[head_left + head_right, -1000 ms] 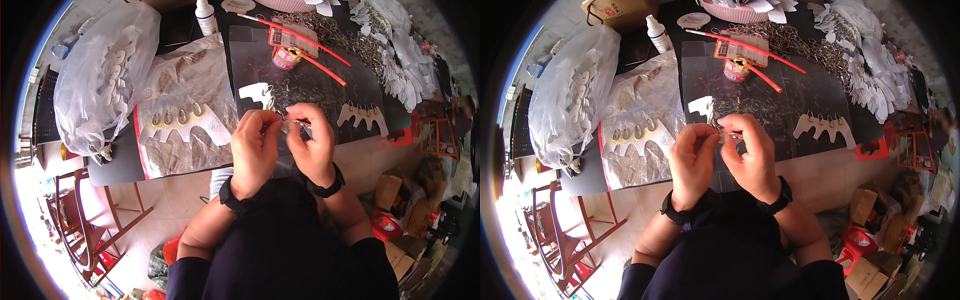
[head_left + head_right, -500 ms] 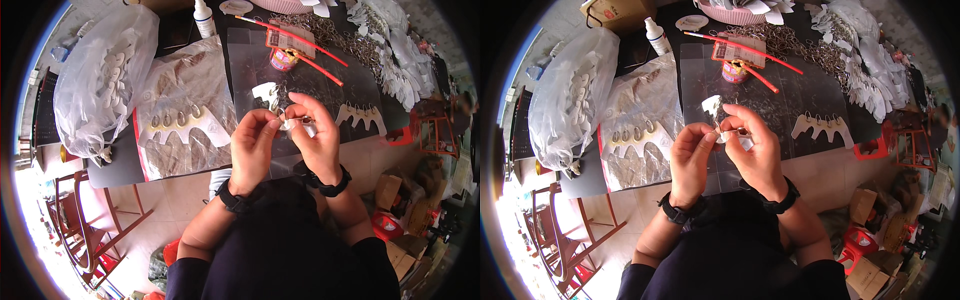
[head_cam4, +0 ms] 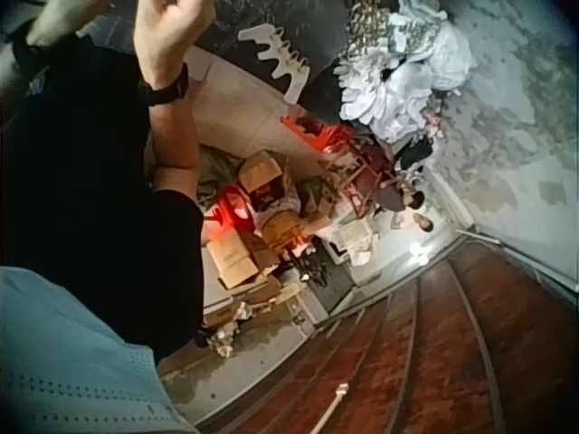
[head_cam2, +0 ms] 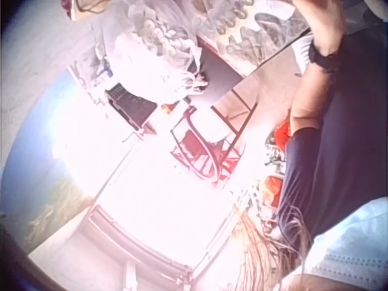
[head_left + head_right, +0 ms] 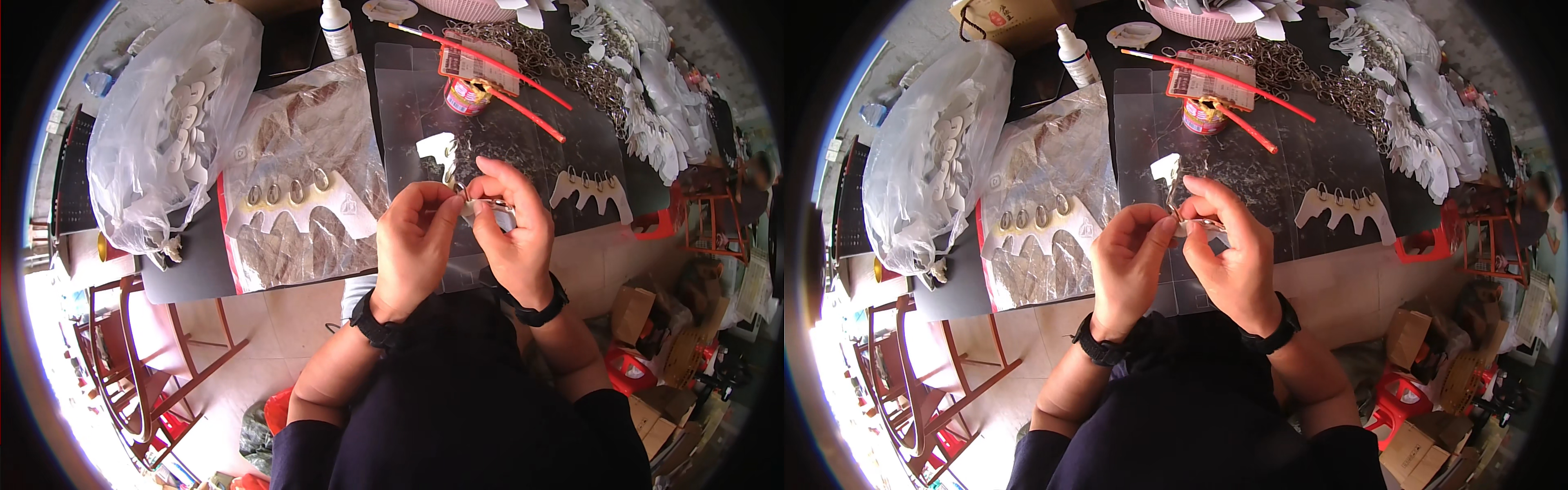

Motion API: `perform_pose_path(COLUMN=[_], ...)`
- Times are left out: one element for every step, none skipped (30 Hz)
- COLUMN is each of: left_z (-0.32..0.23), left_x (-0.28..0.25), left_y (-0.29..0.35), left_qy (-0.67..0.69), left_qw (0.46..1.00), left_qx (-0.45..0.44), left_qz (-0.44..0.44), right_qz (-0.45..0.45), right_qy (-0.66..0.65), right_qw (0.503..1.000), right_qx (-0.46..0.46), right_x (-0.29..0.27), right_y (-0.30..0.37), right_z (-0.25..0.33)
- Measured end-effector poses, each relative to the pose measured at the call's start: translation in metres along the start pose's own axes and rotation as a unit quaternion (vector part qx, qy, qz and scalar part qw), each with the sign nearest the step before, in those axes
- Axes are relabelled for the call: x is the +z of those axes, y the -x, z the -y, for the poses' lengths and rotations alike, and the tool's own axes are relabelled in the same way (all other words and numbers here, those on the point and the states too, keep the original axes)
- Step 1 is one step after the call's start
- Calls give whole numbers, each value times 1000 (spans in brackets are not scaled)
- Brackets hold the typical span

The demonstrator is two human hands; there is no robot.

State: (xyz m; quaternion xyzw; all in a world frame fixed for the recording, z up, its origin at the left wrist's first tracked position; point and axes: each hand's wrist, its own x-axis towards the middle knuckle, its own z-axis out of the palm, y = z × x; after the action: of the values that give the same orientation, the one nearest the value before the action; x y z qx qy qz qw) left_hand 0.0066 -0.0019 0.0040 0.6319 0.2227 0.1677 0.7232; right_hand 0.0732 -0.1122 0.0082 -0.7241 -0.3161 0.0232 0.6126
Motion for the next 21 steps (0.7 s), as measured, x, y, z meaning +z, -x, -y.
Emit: perform_pose_path(left_z=[1,4,5,5,5,6,5,2,2,4,5,5,6,7,9,10,11,11,12,12,13], left_x=[-1,-3,-5,-5,-5,-5,-5,-3,-1,0,0,0,1,1,0,0,1,1,2,2,2], left_y=[-1,-2,-2,-1,-1,1,3,6,8,8,9,10,11,11,11,11,11,12,12,13,13], left_qy=[0,-12,-24,-23,-54,-85,-84,-105,-126,-130,-129,-135,-141,-140,-132,-125,-124,-101,-77,-78,-98], left_qw=[1000,1000,999,999,995,987,987,984,980,979,979,981,982,982,986,988,989,993,996,996,993], left_qx=[0,16,31,30,83,135,134,144,154,158,155,139,123,120,100,79,77,54,30,29,67], left_qz=[1,2,4,4,9,15,14,13,11,15,18,23,28,28,31,33,33,30,28,26,25], right_qz=[-1,9,19,20,21,42,43,64,84,97,95,92,89,89,72,55,56,33,11,12,20], right_qy=[1,-8,-15,-33,-50,-51,-50,-47,-43,-47,-46,-46,-45,-45,-41,-36,-36,-24,-12,-13,9], right_qw=[1000,1000,1000,999,998,996,996,992,987,984,984,985,987,986,988,990,990,993,996,996,997], right_qx=[0,1,3,20,36,61,62,96,130,140,144,136,128,131,129,126,128,109,90,91,79], right_x=[-1,-1,-2,-5,-9,-14,-16,-19,-21,-23,-23,-23,-23,-21,-20,-18,-16,-13,-12,-12,-13], right_y=[1,1,1,0,0,0,0,2,3,4,6,7,8,10,12,14,17,20,22,22,22], right_z=[-1,-3,-4,-4,-3,-1,1,4,7,7,7,5,4,3,2,1,0,-2,-3,-4,-5])
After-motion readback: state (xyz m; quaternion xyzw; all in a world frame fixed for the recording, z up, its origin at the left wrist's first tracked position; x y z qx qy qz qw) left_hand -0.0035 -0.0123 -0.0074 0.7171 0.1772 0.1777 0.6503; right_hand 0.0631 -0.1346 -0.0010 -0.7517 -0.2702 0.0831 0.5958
